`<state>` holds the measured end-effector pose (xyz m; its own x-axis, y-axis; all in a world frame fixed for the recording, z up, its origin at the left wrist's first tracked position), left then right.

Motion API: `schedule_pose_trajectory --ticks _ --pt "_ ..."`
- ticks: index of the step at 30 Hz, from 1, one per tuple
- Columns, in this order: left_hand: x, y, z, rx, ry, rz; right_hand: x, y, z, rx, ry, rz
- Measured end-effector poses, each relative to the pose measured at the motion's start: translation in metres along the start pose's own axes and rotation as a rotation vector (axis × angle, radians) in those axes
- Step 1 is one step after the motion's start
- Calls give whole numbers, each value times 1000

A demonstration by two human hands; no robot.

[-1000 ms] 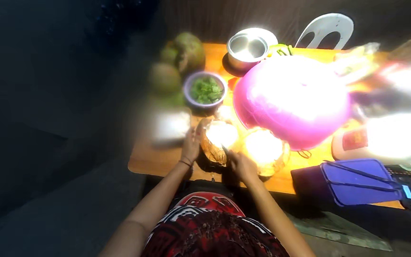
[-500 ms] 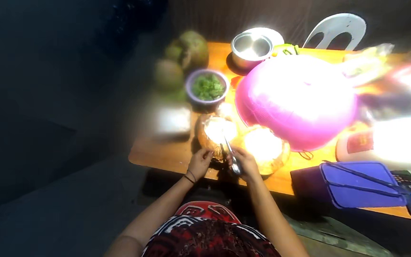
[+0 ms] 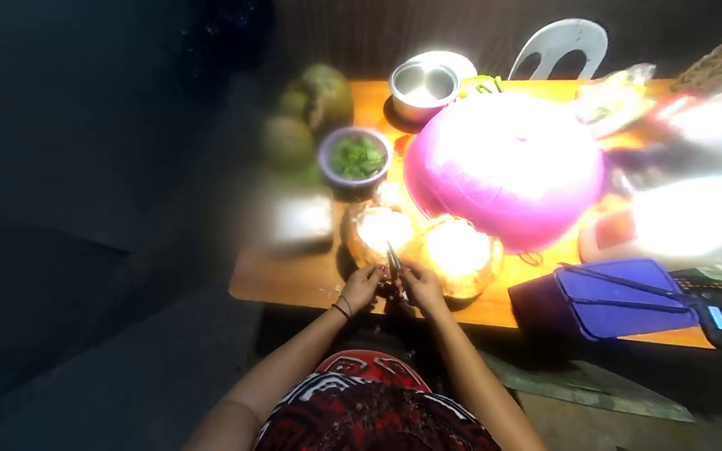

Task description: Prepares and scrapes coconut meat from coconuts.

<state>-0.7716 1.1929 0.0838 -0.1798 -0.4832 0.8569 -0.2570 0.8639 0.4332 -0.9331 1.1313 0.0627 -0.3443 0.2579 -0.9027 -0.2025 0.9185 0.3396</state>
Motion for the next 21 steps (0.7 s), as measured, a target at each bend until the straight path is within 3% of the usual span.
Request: schedule_pose_trajectory --ticks 2,6,13,17,19,21 --pt "-4 -1 -6 -15 37 -61 -7 9 3 63 -19 -70" --pt "-8 -6 -13 -90 125 -84 1 -2 14 33 10 68" --pt "21 -1 -19 -98 387 -155 -28 36 39 131 -177 -148" --pt "34 0 -31 -128 299 -153 -30 44 40 134 -172 -195" --pt "38 -2 -32 -115 343 -197 -35 47 33 225 -16 -348" --pt "39 -8 -33 -160 440 -294 -35 47 24 363 211 -636"
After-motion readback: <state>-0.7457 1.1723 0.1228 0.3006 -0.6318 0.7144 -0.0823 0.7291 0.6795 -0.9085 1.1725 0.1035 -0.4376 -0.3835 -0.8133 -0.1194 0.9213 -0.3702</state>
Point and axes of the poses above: each hand's wrist, its own y-axis away from the middle knuckle, its own z-axis out of the palm, x = y × z, the point moved 1 cm from there along -y, towards the middle knuckle, and after that the axes turned 9 degrees about x, right-handed, at the moved point
